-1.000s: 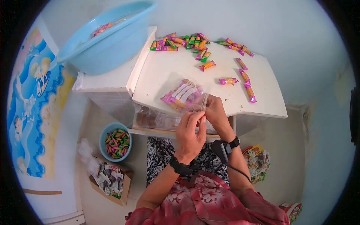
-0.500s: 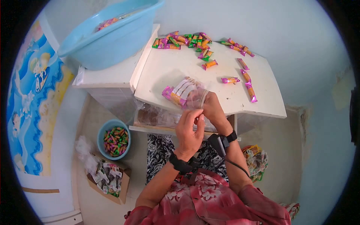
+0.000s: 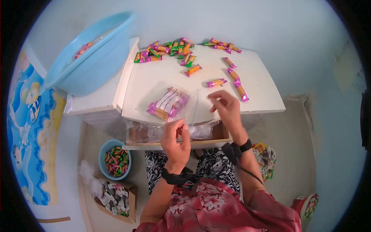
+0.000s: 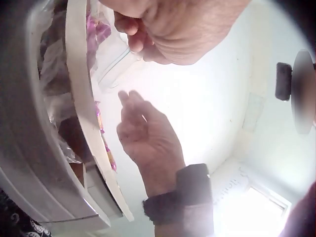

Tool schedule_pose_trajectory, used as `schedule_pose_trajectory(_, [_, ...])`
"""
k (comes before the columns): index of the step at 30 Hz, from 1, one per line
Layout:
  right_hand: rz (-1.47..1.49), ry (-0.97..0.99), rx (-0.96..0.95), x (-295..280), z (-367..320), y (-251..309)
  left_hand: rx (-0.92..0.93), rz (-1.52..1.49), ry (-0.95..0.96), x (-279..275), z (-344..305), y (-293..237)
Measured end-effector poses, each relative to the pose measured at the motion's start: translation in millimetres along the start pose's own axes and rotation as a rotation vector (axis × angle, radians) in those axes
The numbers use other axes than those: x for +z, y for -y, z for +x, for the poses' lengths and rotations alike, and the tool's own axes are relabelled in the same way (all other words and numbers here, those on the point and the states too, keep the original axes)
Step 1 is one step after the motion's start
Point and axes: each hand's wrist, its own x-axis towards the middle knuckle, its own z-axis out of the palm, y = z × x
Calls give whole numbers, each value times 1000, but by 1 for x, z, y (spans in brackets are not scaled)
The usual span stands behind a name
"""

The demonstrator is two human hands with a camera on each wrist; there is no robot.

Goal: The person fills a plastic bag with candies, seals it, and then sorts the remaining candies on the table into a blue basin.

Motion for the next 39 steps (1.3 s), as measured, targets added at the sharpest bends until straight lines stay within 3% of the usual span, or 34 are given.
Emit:
schedule_pose_trajectory(3, [-386, -143, -138, -29, 40, -34, -15, -4, 11, 1, -1, 2])
schedule_pose_trajectory(8, [-810, -208, -354, -42, 82, -73, 11, 52, 28, 3, -1, 1])
schedule_pose_trajectory(11, [-836, -29, -168, -44, 84, -63, 47, 140, 49, 0, -2, 1])
schedule_pose_trajectory(15, [-783, -47, -277, -47, 72, -63, 72, 194, 55, 1, 0, 2])
schedule_pose_trajectory(18, [-382, -95, -221, -44, 41, -54, 70, 166, 33, 1, 1, 4])
schedule_pose_trajectory(24, [-171, -20, -61, -41, -51, 16, 42, 69, -5, 3, 5, 0])
schedule_pose_trajectory(33, [-488, 57, -294, 17, -42, 46, 56, 24, -50, 9, 9, -8])
schedule_pose_trajectory(39, [-500, -13, -286, 62, -18, 20, 96, 11, -45, 9, 13, -11])
